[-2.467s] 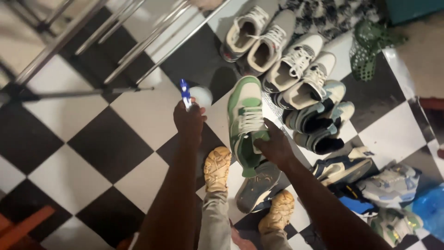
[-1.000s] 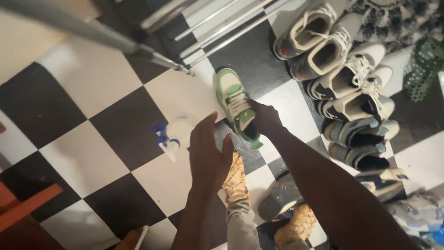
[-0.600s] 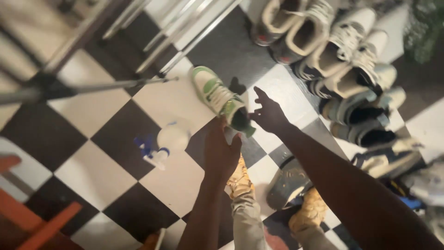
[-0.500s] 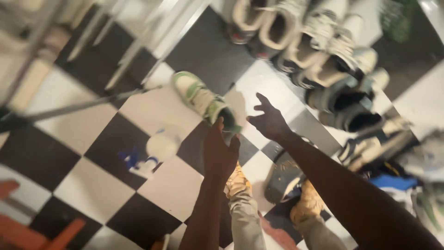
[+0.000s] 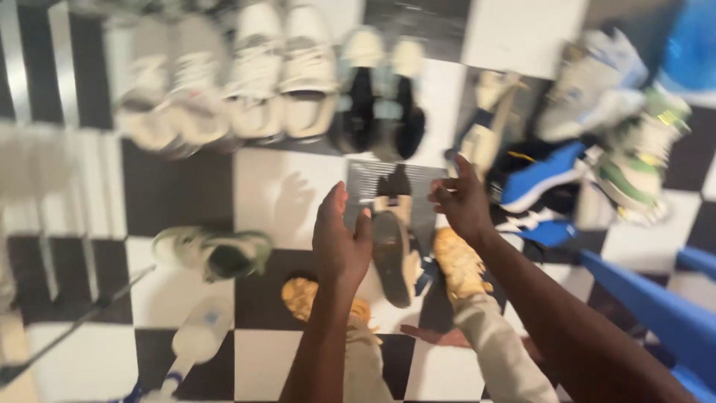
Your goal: The person is arranging various pairs of sneakers on the floor in an organized manner.
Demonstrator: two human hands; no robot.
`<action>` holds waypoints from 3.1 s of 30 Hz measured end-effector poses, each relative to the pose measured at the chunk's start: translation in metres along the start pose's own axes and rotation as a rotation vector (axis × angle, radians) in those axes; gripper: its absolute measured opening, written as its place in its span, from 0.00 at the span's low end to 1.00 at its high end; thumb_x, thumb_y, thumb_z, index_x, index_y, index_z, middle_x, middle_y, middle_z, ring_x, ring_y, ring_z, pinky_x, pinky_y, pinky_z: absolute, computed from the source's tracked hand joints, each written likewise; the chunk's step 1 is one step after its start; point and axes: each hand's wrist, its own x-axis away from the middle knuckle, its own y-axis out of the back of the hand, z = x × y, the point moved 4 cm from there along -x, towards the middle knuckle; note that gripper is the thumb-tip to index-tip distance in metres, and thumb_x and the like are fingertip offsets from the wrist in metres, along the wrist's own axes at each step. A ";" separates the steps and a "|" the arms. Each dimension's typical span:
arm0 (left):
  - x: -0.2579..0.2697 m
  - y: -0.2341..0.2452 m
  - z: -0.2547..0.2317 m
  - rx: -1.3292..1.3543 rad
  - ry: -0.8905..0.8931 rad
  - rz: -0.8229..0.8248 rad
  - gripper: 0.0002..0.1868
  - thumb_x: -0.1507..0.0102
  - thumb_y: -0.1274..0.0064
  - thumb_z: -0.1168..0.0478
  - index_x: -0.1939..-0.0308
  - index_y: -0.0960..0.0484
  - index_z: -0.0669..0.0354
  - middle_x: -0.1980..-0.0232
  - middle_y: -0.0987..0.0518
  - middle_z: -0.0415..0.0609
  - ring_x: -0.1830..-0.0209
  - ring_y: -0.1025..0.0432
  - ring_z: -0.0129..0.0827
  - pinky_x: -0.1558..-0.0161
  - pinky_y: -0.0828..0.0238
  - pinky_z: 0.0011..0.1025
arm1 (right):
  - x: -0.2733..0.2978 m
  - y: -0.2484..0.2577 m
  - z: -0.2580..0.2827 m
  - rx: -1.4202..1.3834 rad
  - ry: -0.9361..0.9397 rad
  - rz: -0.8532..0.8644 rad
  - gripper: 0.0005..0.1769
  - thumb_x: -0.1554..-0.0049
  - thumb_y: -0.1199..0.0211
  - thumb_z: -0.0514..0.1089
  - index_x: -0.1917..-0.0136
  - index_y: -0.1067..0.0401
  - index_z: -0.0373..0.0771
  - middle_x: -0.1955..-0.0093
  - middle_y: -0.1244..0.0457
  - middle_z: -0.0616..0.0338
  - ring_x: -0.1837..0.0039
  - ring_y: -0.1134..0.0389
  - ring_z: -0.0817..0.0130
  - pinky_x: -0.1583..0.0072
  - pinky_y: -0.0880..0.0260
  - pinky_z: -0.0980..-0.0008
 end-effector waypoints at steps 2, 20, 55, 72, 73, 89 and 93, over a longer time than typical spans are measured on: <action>0.000 -0.040 -0.028 -0.008 -0.006 0.094 0.31 0.35 0.43 0.61 0.30 0.32 0.65 0.36 0.24 0.62 0.36 0.27 0.50 0.37 0.30 0.40 | 0.007 0.030 -0.010 -0.079 0.001 -0.058 0.46 0.39 0.40 0.38 0.17 0.62 0.39 0.46 0.33 0.55 0.50 0.27 0.67 0.53 0.24 0.67; 0.013 -0.285 -0.183 -0.079 0.014 0.521 0.33 0.39 0.44 0.62 0.30 0.33 0.61 0.38 0.22 0.55 0.48 0.23 0.40 0.47 0.26 0.36 | 0.025 0.316 -0.137 -0.888 -0.413 -0.757 0.34 0.39 0.34 0.43 0.28 0.48 0.33 0.56 0.35 0.52 0.61 0.32 0.68 0.60 0.27 0.67; 0.013 -0.289 -0.196 -0.071 0.054 0.663 0.25 0.37 0.46 0.61 0.35 0.25 0.59 0.44 0.17 0.49 0.53 0.20 0.29 0.59 0.25 0.29 | -0.012 0.372 -0.060 -0.764 -0.588 -0.951 0.60 0.51 0.28 0.63 0.20 0.62 0.47 0.22 0.52 0.43 0.25 0.44 0.42 0.38 0.31 0.37; 0.002 -0.398 -0.206 0.104 -0.037 0.761 0.26 0.36 0.49 0.64 0.33 0.29 0.64 0.44 0.18 0.55 0.50 0.21 0.36 0.49 0.23 0.33 | -0.074 0.417 -0.153 0.113 -0.381 -0.608 0.55 0.44 0.29 0.64 0.24 0.50 0.24 0.38 0.32 0.37 0.33 0.32 0.51 0.31 0.35 0.60; -0.004 -0.409 -0.217 0.110 -0.046 0.775 0.26 0.36 0.49 0.64 0.33 0.29 0.64 0.44 0.18 0.55 0.50 0.21 0.36 0.49 0.23 0.33 | -0.081 0.421 -0.151 0.113 -0.384 -0.626 0.55 0.44 0.29 0.64 0.24 0.50 0.24 0.38 0.32 0.37 0.33 0.32 0.51 0.31 0.35 0.60; -0.032 -0.437 -0.181 0.020 0.055 0.853 0.25 0.36 0.49 0.64 0.33 0.29 0.62 0.43 0.17 0.54 0.48 0.20 0.36 0.48 0.24 0.34 | -0.112 0.424 -0.106 0.939 -0.116 -0.328 0.36 0.43 0.47 0.35 0.21 0.43 0.46 0.23 0.49 0.48 0.50 0.31 0.40 0.49 0.29 0.42; -0.033 -0.424 -0.171 -0.039 0.023 0.841 0.25 0.35 0.47 0.63 0.34 0.27 0.63 0.44 0.18 0.55 0.48 0.21 0.37 0.47 0.25 0.35 | -0.087 0.439 -0.122 0.933 -0.128 -0.498 0.21 0.38 0.45 0.39 0.33 0.28 0.50 0.35 0.38 0.45 0.46 0.31 0.40 0.49 0.31 0.41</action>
